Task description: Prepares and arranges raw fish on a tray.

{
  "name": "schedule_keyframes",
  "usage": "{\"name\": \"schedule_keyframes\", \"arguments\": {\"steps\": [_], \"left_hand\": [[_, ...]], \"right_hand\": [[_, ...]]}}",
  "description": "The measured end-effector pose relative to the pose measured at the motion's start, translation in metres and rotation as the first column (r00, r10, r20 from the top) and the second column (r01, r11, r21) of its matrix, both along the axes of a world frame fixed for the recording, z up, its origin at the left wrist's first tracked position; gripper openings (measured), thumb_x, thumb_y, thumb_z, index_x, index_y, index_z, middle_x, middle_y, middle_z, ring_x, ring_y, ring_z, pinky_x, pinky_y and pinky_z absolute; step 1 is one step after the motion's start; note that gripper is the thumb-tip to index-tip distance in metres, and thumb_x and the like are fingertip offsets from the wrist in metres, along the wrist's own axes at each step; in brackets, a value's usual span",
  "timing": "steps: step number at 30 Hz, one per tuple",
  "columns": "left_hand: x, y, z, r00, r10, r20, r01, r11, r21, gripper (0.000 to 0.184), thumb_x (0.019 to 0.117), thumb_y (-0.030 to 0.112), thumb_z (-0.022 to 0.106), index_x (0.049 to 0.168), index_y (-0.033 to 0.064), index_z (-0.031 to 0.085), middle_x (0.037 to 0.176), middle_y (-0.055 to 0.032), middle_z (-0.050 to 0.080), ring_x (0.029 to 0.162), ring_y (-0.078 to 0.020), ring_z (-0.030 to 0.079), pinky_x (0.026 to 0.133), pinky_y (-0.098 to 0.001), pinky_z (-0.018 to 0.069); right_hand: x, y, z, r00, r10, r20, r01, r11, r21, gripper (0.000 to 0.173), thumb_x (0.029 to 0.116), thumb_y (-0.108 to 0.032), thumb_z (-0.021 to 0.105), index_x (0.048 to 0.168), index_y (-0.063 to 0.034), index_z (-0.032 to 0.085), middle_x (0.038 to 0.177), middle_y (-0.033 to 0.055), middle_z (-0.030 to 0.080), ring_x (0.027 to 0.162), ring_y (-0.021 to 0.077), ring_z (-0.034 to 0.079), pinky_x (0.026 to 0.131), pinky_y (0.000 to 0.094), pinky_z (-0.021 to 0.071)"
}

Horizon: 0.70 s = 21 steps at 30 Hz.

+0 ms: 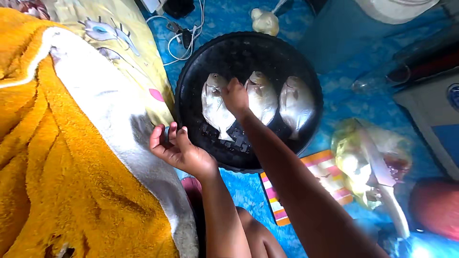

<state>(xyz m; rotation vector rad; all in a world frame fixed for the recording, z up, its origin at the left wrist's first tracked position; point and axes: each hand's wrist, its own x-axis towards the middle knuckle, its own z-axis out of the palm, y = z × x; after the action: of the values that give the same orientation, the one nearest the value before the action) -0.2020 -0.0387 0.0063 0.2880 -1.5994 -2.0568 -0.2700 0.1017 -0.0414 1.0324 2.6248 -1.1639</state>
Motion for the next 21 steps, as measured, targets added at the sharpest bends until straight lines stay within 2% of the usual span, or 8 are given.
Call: {"name": "schedule_keyframes", "arguments": {"steps": [4, 7, 10, 12, 14, 17, 19, 21], "left_hand": [[0.002, 0.003, 0.005, 1.0, 0.008, 0.01, -0.009, 0.999, 0.047, 0.037, 0.0916, -0.009, 0.048, 0.124, 0.0074, 0.045, 0.113, 0.0005, 0.053, 0.104, -0.0066, 0.059, 0.087, -0.0257, 0.0545], [0.004, 0.004, 0.007, 1.0, -0.004, 0.002, 0.004, 0.999, 0.053, 0.037, 0.0909, -0.01, 0.048, 0.124, 0.0078, 0.045, 0.113, 0.001, 0.052, 0.105, -0.0067, 0.059, 0.088, -0.0265, 0.0548], [0.004, -0.001, 0.006, 1.0, -0.002, 0.002, 0.002, 0.998, 0.055, 0.037, 0.0916, -0.009, 0.048, 0.124, 0.0088, 0.046, 0.114, 0.0012, 0.054, 0.105, -0.0074, 0.06, 0.088, -0.0284, 0.0546], [0.003, -0.004, 0.004, 1.0, 0.003, -0.002, -0.002, 0.999, 0.054, 0.038, 0.0923, -0.008, 0.049, 0.126, 0.0076, 0.045, 0.115, 0.0, 0.054, 0.105, -0.0081, 0.06, 0.088, -0.0293, 0.055], [0.002, -0.003, 0.004, 1.0, -0.002, 0.0, 0.002, 0.998, 0.055, 0.038, 0.0928, -0.008, 0.049, 0.128, 0.0069, 0.044, 0.117, -0.0004, 0.052, 0.106, -0.0079, 0.059, 0.09, -0.0293, 0.0548], [0.002, 0.0, -0.001, 1.0, -0.019, -0.008, 0.019, 0.998, 0.057, 0.038, 0.093, -0.008, 0.05, 0.128, 0.0061, 0.044, 0.116, -0.0003, 0.052, 0.106, -0.0072, 0.059, 0.09, -0.0284, 0.0553], [0.002, 0.002, -0.003, 0.999, -0.037, -0.011, 0.038, 0.997, 0.061, 0.038, 0.0924, -0.009, 0.049, 0.127, 0.0056, 0.044, 0.114, 0.0, 0.052, 0.103, -0.0061, 0.06, 0.088, -0.0264, 0.0559], [0.002, 0.001, -0.001, 0.999, -0.039, 0.008, 0.038, 0.997, 0.071, 0.037, 0.093, -0.01, 0.048, 0.126, 0.0059, 0.043, 0.112, 0.0004, 0.052, 0.099, -0.005, 0.06, 0.085, -0.0247, 0.056]], "right_hand": [[0.068, -0.04, -0.015, 0.954, 0.027, -0.298, -0.045, 0.997, -0.055, 0.028, 0.0983, 0.002, 0.056, 0.126, 0.001, 0.062, 0.13, 0.0297, 0.055, 0.112, 0.0408, 0.063, 0.091, 0.0501, 0.0559], [0.1, -0.051, -0.019, 0.938, 0.137, -0.319, -0.194, 0.969, -0.153, 0.019, 0.0928, 0.006, 0.064, 0.108, 0.0031, 0.074, 0.111, 0.0245, 0.067, 0.1, 0.0339, 0.067, 0.089, 0.0456, 0.0563], [0.084, -0.033, -0.012, 0.948, 0.048, -0.315, -0.092, 0.988, -0.126, 0.035, 0.0889, -0.006, 0.075, 0.121, 0.0071, 0.069, 0.118, 0.0282, 0.068, 0.108, 0.0388, 0.067, 0.096, 0.0495, 0.0551], [0.055, -0.018, -0.005, 0.967, -0.038, -0.253, 0.02, 0.997, -0.072, 0.065, 0.0877, -0.024, 0.081, 0.139, 0.0064, 0.055, 0.137, 0.0324, 0.056, 0.131, 0.0461, 0.053, 0.11, 0.0552, 0.0444], [0.026, -0.01, 0.005, 0.998, -0.005, -0.065, 0.004, 1.0, -0.024, 0.086, 0.089, -0.04, 0.08, 0.151, 0.0065, 0.041, 0.148, 0.0334, 0.047, 0.14, 0.0493, 0.043, 0.113, 0.0604, 0.0393], [0.0, -0.007, 0.022, 0.98, 0.028, 0.196, -0.025, 1.0, -0.019, 0.097, 0.0815, -0.047, 0.085, 0.151, 0.0036, 0.041, 0.15, 0.0317, 0.043, 0.14, 0.0486, 0.043, 0.105, 0.065, 0.0433], [-0.005, -0.005, 0.027, 0.969, -0.004, 0.247, 0.013, 0.999, -0.034, 0.093, 0.0757, -0.049, 0.089, 0.144, 0.0021, 0.051, 0.15, 0.0301, 0.045, 0.139, 0.0462, 0.045, 0.102, 0.0663, 0.0434], [-0.009, -0.007, 0.028, 0.962, -0.029, 0.271, 0.042, 0.998, -0.041, 0.094, 0.0736, -0.047, 0.091, 0.144, 0.0005, 0.051, 0.15, 0.029, 0.044, 0.137, 0.0441, 0.047, 0.101, 0.0631, 0.0462]]}}
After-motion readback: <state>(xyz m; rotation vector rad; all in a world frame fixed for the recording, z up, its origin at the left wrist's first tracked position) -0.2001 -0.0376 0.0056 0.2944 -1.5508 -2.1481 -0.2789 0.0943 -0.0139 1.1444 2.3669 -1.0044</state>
